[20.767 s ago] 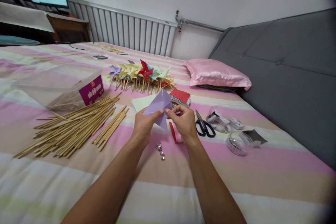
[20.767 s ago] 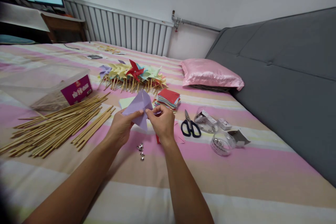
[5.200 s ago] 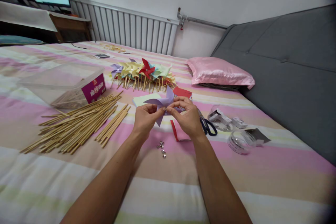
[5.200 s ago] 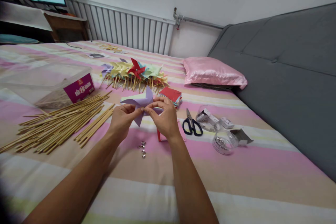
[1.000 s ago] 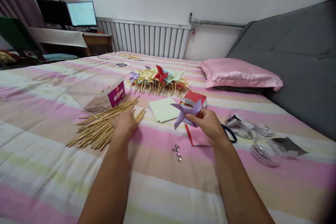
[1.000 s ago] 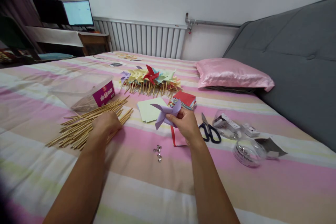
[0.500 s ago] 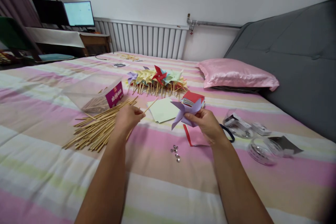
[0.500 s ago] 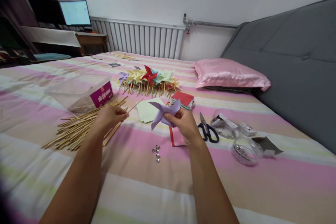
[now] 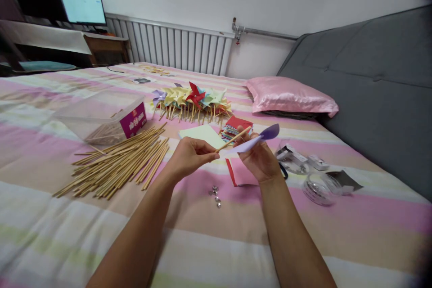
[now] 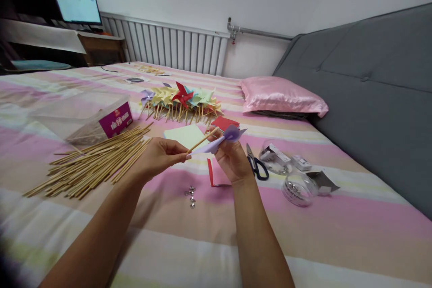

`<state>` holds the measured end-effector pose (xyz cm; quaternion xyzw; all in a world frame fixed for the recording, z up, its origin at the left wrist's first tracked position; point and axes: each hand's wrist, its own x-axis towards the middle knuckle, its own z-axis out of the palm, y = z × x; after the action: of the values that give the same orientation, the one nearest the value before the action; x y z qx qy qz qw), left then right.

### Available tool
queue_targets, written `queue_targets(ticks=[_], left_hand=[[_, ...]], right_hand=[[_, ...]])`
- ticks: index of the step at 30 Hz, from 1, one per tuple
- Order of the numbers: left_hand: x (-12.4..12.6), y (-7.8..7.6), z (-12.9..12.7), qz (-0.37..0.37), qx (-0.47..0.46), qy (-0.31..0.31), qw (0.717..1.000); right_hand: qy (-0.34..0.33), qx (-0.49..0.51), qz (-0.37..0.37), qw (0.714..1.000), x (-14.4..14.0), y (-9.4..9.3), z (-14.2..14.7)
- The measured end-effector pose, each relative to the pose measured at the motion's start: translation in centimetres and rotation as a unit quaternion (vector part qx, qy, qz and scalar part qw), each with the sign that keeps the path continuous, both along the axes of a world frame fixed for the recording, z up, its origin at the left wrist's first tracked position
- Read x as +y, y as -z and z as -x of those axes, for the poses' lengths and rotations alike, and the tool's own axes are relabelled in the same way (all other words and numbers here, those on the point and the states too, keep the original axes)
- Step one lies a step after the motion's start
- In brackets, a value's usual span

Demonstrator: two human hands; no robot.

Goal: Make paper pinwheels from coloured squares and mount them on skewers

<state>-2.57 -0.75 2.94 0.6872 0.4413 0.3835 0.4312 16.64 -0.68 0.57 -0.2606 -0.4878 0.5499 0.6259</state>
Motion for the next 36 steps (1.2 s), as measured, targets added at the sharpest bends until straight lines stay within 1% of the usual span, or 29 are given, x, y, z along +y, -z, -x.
queue_targets(ticks=[10, 15, 20, 26, 32, 36], left_hand=[[-0.34, -0.14, -0.77, -0.027, 0.012, 0.028, 0.999], [-0.58, -0.19, -0.86, -0.039, 0.009, 0.033, 0.999], [-0.63, -0.18, -0.83, -0.043, 0.006, 0.04, 0.998], [-0.4, 0.17, -0.73, -0.046, -0.002, 0.046, 0.998], [-0.4, 0.25, -0.74, -0.045, 0.004, 0.045, 0.998], [-0.55, 0.08, -0.72, -0.04, 0.007, 0.049, 0.998]], right_hand=[[0.022, 0.032, 0.006, 0.999, 0.09, 0.76, -0.3], [-0.009, 0.04, -0.002, 0.999, 0.04, 0.9, -0.41], [0.007, 0.016, 0.005, 1.0, 0.0, 0.73, -0.34], [0.005, 0.032, 0.003, 0.999, 0.03, 0.88, -0.4], [0.053, -0.034, 0.0, 0.998, -0.12, 0.82, -0.38], [0.057, -0.024, -0.01, 0.998, -0.28, 0.49, -0.24]])
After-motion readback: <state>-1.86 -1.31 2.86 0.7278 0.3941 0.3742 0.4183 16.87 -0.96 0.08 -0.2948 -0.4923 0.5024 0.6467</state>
